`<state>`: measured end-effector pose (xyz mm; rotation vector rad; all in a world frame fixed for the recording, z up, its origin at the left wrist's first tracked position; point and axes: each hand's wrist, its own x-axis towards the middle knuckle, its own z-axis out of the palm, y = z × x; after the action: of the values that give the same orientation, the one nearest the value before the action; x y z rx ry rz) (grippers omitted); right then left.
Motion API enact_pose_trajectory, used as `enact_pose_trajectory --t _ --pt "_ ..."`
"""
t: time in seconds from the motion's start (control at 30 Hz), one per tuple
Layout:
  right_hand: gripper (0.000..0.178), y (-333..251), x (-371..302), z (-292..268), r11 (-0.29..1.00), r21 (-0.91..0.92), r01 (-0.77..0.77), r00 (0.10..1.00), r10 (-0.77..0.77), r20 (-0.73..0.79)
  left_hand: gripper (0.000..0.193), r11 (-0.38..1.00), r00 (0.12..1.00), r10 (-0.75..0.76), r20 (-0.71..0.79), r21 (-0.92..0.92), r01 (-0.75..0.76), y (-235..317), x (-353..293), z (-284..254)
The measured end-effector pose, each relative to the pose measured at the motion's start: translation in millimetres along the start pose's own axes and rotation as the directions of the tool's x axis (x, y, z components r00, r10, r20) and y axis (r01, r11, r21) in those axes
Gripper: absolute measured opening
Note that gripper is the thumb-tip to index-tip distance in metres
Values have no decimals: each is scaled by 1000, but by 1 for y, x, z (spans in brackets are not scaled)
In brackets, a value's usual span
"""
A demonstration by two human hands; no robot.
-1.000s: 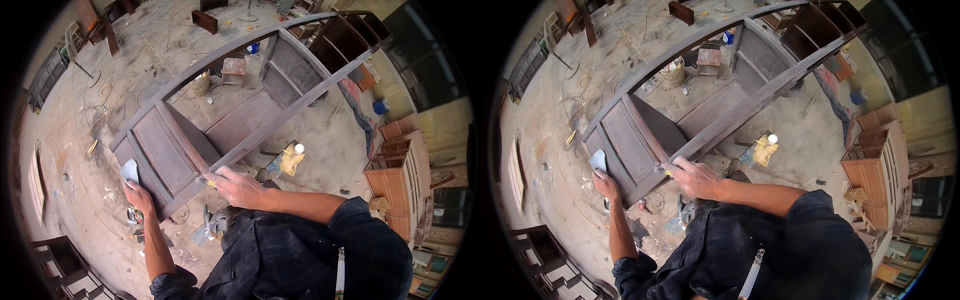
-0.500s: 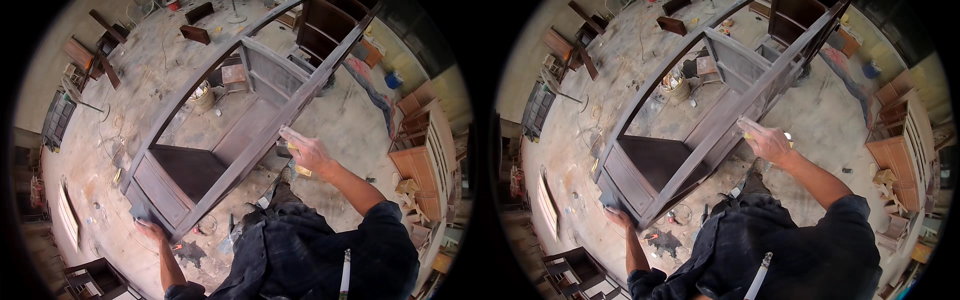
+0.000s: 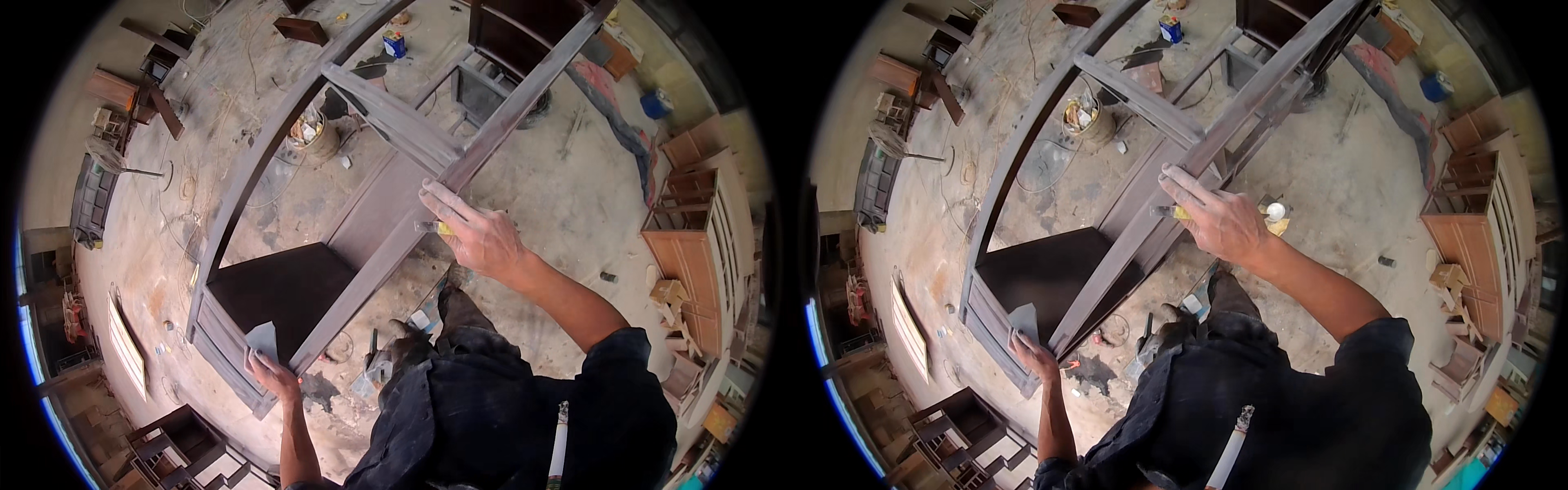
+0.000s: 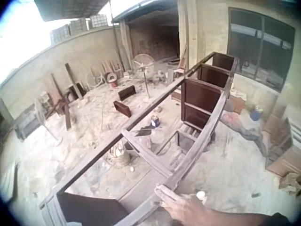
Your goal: The person sands the surface of a wooden cabinet using a sanding block and a scraper tool. They work on the top edges and the front panels, alternating between scraping and sanding motions to smooth the wood.
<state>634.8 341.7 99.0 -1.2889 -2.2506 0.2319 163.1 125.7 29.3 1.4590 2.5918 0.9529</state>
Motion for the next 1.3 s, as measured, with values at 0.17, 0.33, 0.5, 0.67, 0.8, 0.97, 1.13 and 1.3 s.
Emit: enact_pose_trajectory --t 0.17,0.33,0.5,0.67,0.8,0.97,1.13,1.3 --pt "57 100 23 -50 986 -76 -150 979 137 -149 36 999 1000 -22 -3 30 22 6 -2 1" --pt "47 172 54 -67 940 -252 -230 921 126 -367 34 998 1000 4 16 65 -5 8 -1 3" --pt "56 48 10 -17 980 60 -188 966 195 -169 31 999 1000 -20 -11 24 21 17 0 6" --pt "56 -28 -5 10 980 163 -114 992 104 68 27 989 994 -63 -88 -140 50 22 -1 2" --pt "50 -4 6 1 995 80 -66 993 73 -91 21 757 978 -193 81 -621 201 126 19 -18" --pt "41 43 35 -1 957 -66 -284 946 268 -180 16 21 734 488 471 -848 530 222 31 -46" --pt "36 40 38 11 953 -19 -302 933 292 -212 14 -236 533 840 106 -812 533 280 42 -73" --pt "34 45 38 18 965 -17 -263 925 247 -290 23 -200 403 914 -39 -909 365 309 41 -116"
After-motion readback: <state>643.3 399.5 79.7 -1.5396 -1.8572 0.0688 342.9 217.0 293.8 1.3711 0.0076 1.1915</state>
